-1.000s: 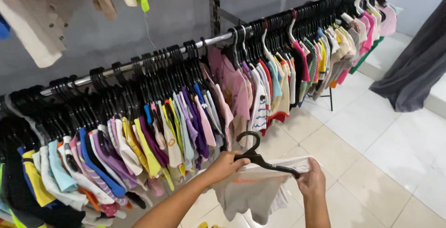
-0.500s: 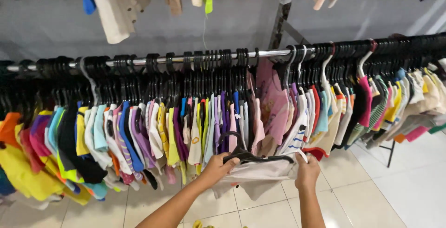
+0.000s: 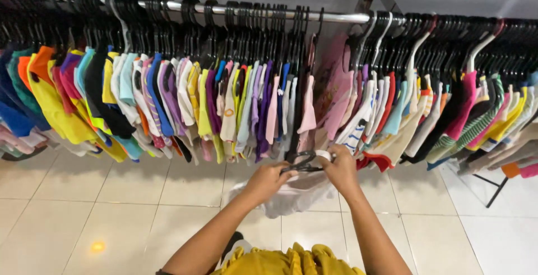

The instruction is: Organizing and browsing through clothes on a display rack in a clothing store.

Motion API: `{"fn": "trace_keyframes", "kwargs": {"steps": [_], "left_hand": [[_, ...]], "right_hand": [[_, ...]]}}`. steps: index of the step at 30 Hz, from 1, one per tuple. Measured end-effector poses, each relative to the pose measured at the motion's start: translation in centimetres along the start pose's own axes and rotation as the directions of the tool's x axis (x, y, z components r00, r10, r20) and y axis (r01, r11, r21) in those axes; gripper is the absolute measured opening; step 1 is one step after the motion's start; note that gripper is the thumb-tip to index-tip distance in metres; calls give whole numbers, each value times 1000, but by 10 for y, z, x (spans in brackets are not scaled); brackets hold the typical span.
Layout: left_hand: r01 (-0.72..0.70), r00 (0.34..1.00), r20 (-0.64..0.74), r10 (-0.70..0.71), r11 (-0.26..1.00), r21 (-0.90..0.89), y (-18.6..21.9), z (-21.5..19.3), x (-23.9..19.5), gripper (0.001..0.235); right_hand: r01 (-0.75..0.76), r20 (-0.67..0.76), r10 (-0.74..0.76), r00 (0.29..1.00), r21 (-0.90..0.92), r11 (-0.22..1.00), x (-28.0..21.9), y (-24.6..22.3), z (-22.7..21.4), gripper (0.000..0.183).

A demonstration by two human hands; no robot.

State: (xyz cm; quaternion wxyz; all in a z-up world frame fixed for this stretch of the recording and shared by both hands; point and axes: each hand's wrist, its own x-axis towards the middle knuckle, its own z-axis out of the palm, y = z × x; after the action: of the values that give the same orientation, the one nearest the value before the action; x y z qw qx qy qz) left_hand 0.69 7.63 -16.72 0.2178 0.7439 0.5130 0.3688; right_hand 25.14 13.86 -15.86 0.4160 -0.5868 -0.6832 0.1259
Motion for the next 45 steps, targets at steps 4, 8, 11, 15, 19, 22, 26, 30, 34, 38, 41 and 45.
{"fn": "trace_keyframes", "kwargs": {"steps": [4,8,11,15,19,22,26,30,34,38,41,45], "left_hand": [[235,970,69,-233,972,-16,47,-43,3,52],[157,986,58,-156,988,-9,79,-66,18,47],[-4,995,100,6,1000,-28,104,-76,38,41],[-251,968,16,252,967,-36,122,-69,62,43],[-466,859,-114,499,854,230,98,-58,74,42],[-455,851,-190,489,869,195,66,-34,82,39],[-298,953,-32,300,952,64,41,5,100,30],[-422,906,-68,418,904,-60,35,21,132,21],[-455,890,-74,449,881,-128,41,12,183,16],[-566,824,-55,563,816,-117,30,12,249,11],[-648,758,-26,651,750,-132,23,5,301,13],[-663,737,42,675,734,-150,4,-3,366,9]], "right_hand": [[34,237,-52,970,81,996,-9,-34,-58,27],[483,214,-497,841,119,868,-5,-52,-114,31],[517,222,-513,829,42,855,-2,-53,-137,38],[95,305,-89,948,-5,995,-17,-47,-158,33],[306,85,-299,950,-80,949,-52,-14,-177,36],[192,-11,-193,981,-34,981,-72,-15,-194,24],[42,-12,-42,999,-20,999,-89,-18,-202,20],[12,63,8,998,-303,953,-95,-11,-200,30],[44,98,-6,995,-395,918,-77,-28,-188,41],[152,-113,-225,968,-448,881,-47,-37,-161,51],[90,-75,-122,990,-335,938,-18,-39,-139,68],[164,140,-157,978,-44,985,19,-61,-134,86]]}}
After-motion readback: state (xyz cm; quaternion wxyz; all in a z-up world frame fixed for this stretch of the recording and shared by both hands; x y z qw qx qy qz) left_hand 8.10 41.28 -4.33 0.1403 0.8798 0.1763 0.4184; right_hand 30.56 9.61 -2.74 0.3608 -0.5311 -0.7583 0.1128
